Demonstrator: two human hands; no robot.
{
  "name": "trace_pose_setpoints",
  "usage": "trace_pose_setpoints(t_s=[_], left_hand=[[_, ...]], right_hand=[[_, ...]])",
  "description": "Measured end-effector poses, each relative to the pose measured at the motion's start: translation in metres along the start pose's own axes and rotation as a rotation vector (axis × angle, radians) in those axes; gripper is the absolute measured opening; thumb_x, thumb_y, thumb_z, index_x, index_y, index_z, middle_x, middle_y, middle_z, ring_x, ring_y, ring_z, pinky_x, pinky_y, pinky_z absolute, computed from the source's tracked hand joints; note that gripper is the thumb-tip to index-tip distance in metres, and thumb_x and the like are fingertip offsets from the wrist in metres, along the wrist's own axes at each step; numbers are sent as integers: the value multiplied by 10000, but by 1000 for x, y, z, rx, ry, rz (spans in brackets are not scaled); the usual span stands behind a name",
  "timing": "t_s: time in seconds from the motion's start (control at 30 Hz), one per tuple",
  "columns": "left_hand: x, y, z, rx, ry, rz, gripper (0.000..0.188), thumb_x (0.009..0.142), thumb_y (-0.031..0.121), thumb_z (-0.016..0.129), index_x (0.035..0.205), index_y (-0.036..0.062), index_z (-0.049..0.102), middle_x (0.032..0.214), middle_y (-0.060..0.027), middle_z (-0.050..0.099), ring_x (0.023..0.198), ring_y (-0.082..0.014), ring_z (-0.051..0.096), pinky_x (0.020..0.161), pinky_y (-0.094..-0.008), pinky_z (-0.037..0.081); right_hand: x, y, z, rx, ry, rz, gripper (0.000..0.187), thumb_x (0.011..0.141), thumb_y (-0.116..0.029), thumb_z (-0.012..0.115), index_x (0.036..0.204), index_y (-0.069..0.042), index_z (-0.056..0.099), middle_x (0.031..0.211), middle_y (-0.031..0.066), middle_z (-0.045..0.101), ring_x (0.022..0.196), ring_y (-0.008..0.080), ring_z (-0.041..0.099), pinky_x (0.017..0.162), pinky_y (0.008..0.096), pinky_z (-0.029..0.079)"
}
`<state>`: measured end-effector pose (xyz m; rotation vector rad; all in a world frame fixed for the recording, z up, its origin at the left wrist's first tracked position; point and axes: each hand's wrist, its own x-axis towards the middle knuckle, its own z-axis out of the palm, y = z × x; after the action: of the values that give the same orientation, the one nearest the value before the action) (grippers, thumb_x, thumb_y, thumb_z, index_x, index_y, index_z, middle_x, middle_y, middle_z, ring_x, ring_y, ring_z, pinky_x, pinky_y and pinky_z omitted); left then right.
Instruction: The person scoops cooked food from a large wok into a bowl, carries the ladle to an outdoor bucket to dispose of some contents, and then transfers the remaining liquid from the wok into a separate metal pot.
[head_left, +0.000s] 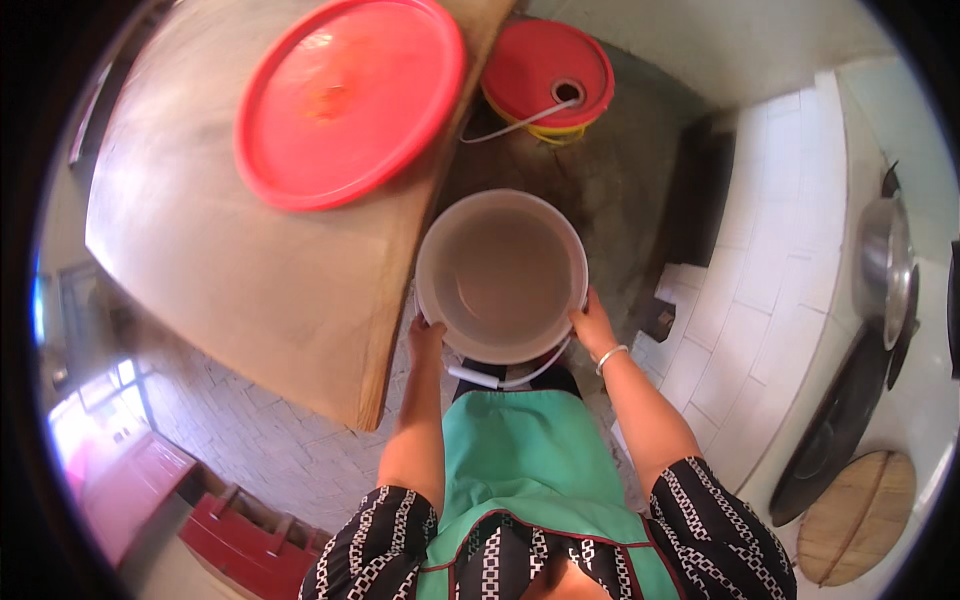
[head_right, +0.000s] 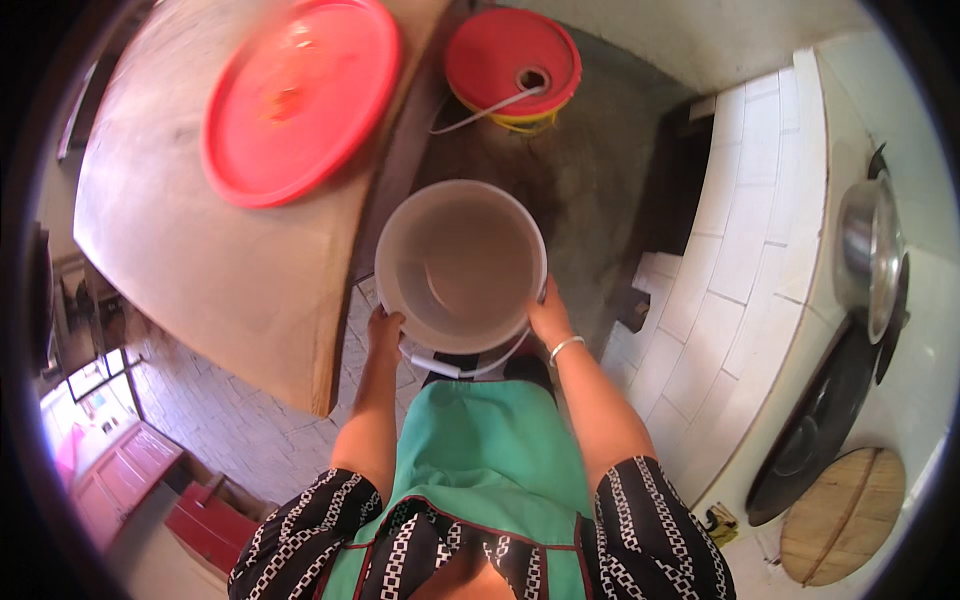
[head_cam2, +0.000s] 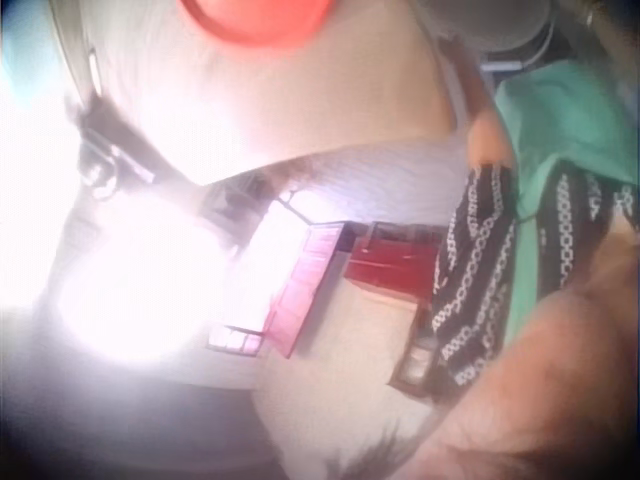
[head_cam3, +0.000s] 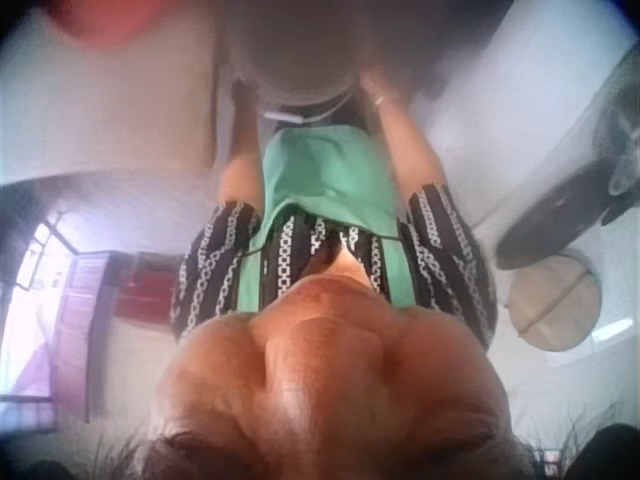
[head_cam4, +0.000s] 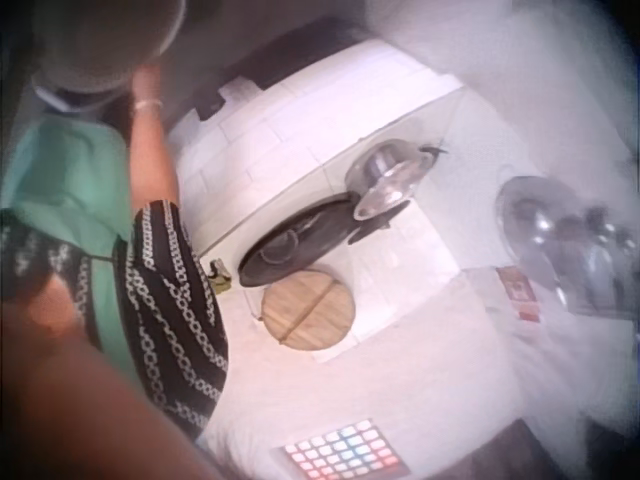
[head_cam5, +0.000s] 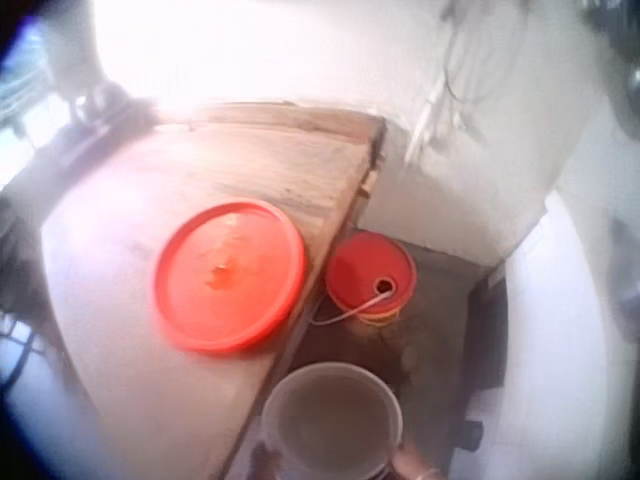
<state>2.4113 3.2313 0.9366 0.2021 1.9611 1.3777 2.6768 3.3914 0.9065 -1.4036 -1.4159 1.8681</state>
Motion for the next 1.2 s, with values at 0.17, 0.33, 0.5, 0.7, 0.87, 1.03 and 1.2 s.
trace_pose_setpoints(t_s=[0.17,0.33,0.5,0.7,0.87,1.03,1.2], left_hand=[[-130,-31,-58,-143,78,-200,287,695,57,524,977,30,566,881,-79,579,816,-217,569,646,-388,502],[-197,-90,-121,-304,241,-327,270,687,47,543,955,20,544,862,-94,564,802,-245,553,674,-435,496],[-362,-298,-218,-432,236,-54,298,672,29,563,967,8,520,874,-113,553,786,-259,541,668,-432,468],[-443,-309,-368,-583,341,64,352,667,20,569,1012,13,495,954,-131,548,860,-264,536,656,-411,461],[-448,-247,-471,-872,441,125,429,664,13,569,1078,13,456,1006,-132,536,897,-281,550,703,-459,481],[-467,-193,-612,-833,507,171,316,655,38,586,960,-12,519,849,-101,569,666,-191,550,508,-305,421],[-384,-72,-703,-996,528,310,312,663,27,581,963,-35,517,850,-105,571,626,-182,552,481,-298,420]], right_hand=[[-90,-34,3,-362,-35,-193,595,799,-196,579,1321,-21,353,1182,219,511,1112,314,494,944,379,383],[-132,-222,88,-640,244,-1252,470,788,-162,613,1226,-51,485,1168,178,523,1118,333,478,939,402,393],[-338,-117,97,-1046,443,-1429,350,744,-98,622,1089,-69,571,1016,134,570,983,325,517,857,406,429],[-497,-46,181,-825,618,-1597,338,713,-75,653,1044,-58,583,972,122,558,904,323,521,803,410,439],[-566,-59,319,-802,402,-1635,352,701,-68,667,1043,-58,584,972,119,557,907,312,525,808,399,445],[-640,-77,456,-896,331,-1562,339,702,-74,670,1031,-60,590,965,114,556,906,306,527,800,390,452],[-615,-209,577,-865,302,-1637,321,709,-86,664,1018,-52,584,948,133,558,911,318,525,813,400,442]])
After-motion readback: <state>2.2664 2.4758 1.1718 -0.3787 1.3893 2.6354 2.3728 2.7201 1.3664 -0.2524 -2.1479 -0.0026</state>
